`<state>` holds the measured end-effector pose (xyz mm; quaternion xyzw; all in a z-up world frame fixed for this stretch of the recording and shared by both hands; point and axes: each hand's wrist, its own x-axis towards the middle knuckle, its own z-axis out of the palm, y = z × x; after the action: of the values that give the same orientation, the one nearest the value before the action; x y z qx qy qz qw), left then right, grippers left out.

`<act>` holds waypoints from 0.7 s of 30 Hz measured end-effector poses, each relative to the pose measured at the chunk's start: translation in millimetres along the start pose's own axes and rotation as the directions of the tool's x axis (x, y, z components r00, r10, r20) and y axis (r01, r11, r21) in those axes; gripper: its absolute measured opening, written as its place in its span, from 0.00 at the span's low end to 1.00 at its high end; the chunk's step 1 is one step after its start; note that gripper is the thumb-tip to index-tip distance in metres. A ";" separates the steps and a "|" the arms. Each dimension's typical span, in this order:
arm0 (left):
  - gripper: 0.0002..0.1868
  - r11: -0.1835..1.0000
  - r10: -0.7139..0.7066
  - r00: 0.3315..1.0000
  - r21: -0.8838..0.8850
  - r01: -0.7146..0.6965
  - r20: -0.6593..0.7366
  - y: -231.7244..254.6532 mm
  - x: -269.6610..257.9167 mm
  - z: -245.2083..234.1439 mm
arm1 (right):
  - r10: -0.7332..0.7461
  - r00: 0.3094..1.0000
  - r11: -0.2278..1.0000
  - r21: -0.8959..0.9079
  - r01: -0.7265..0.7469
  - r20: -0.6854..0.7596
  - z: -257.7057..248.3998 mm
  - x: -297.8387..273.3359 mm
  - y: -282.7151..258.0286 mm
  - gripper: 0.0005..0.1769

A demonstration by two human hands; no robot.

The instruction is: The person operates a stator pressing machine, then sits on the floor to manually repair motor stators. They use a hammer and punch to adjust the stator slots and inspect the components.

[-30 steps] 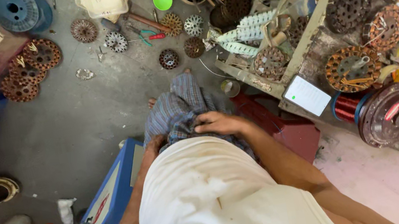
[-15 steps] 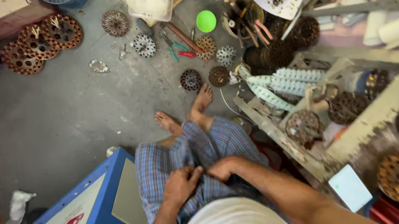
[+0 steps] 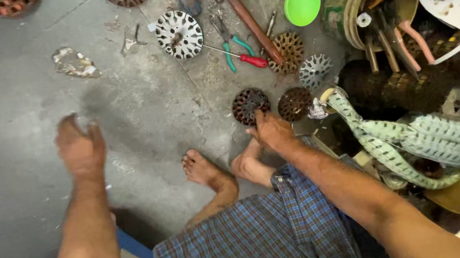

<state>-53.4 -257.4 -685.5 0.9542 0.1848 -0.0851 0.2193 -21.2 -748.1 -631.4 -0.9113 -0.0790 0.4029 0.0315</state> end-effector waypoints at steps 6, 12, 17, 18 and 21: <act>0.46 0.935 -0.347 0.927 0.132 0.329 0.146 -59.3 67.2 30.9 | -0.041 0.997 0.996 -0.082 0.036 -0.060 17.0 31.3 -2.4 0.22; 0.43 0.900 -0.311 0.950 0.321 0.294 0.001 -61.3 66.4 52.7 | 0.009 0.998 1.000 -0.026 -0.007 0.068 -35.0 53.3 -6.1 0.19; 0.41 0.913 -0.270 0.963 0.316 0.258 -0.005 -72.7 68.7 49.2 | -0.047 0.990 0.999 0.023 0.045 0.131 -104.7 73.1 -35.1 0.20; 0.41 0.902 -0.307 0.952 0.326 0.283 0.022 -71.4 68.6 47.8 | -0.037 0.992 0.997 0.064 0.029 0.120 -119.6 72.5 -38.5 0.21; 0.41 0.936 -0.263 0.964 0.234 0.262 -0.025 -62.3 64.9 39.2 | 0.041 0.994 0.979 0.194 -0.059 0.098 -168.7 64.7 -36.9 0.26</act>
<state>-21.4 -202.5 -760.3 0.9399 0.2984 -0.1381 0.0921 142.1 -699.8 -560.5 -0.8857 -0.0172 0.4514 0.1072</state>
